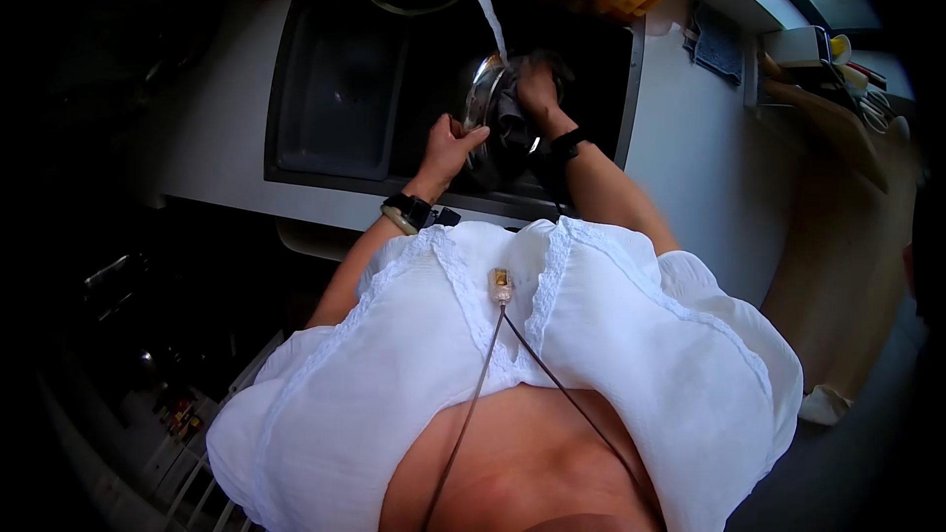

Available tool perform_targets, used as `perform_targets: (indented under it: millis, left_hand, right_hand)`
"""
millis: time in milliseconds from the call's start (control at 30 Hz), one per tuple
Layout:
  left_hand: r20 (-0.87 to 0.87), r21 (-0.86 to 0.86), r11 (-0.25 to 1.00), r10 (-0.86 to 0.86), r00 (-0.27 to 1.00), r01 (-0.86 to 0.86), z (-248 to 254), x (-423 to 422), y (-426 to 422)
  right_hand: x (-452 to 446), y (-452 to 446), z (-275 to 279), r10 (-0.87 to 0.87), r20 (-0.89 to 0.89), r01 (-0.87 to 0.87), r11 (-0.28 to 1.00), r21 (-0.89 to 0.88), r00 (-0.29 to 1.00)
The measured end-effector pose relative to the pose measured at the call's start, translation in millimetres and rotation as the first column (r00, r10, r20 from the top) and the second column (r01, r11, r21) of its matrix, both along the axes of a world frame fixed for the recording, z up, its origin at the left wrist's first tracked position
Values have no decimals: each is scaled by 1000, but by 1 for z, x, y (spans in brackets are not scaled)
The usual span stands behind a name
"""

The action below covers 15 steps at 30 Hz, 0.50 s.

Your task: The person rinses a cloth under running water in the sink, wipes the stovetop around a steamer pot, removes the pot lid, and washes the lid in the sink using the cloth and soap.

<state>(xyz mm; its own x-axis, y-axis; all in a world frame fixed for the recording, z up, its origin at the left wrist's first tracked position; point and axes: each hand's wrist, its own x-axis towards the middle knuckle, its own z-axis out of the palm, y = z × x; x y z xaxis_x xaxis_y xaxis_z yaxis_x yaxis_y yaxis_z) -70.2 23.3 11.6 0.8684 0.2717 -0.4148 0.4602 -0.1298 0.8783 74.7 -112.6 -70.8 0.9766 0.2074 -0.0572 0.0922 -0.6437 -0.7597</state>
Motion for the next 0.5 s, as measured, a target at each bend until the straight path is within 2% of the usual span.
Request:
perform_targets:
  millis: [33,67,100,133,200,233,300,400,433,500]
  left_hand:
    - [6,-192,980,59,998,-57,-6,1,1]
    - [0,-373,921,116,993,-108,-12,3,5]
    - [-18,-539,829,168,986,-151,-17,4,9]
    - [-21,-575,797,212,977,-185,-24,6,14]
    - [-37,-644,722,300,953,-252,-34,7,22]
    - [-60,-639,706,351,934,-306,-38,7,21]
    - [-37,-650,696,370,928,-303,-42,6,22]
    - [-66,-626,686,427,902,-371,-40,7,25]
    - [-96,-629,667,444,891,-400,-29,12,23]
    - [-117,-626,667,432,894,-404,-29,15,22]
  right_hand:
    - [-14,5,13,113,147,-121,992,43,983]
    - [-31,15,34,40,-21,-37,993,111,999]
    - [-39,19,42,259,-24,-259,966,-8,966]
    - [-59,26,50,282,148,-283,959,-9,948]
    - [-81,25,60,357,212,-376,925,59,910]
    - [-84,19,62,427,149,-439,897,57,892]
    - [-91,-3,61,562,15,-561,824,76,827]
    - [-121,-35,61,571,-140,-562,821,101,809]
    - [-124,-46,62,576,-247,-574,814,87,779]
    - [-123,-60,29,478,-338,-479,874,88,811]
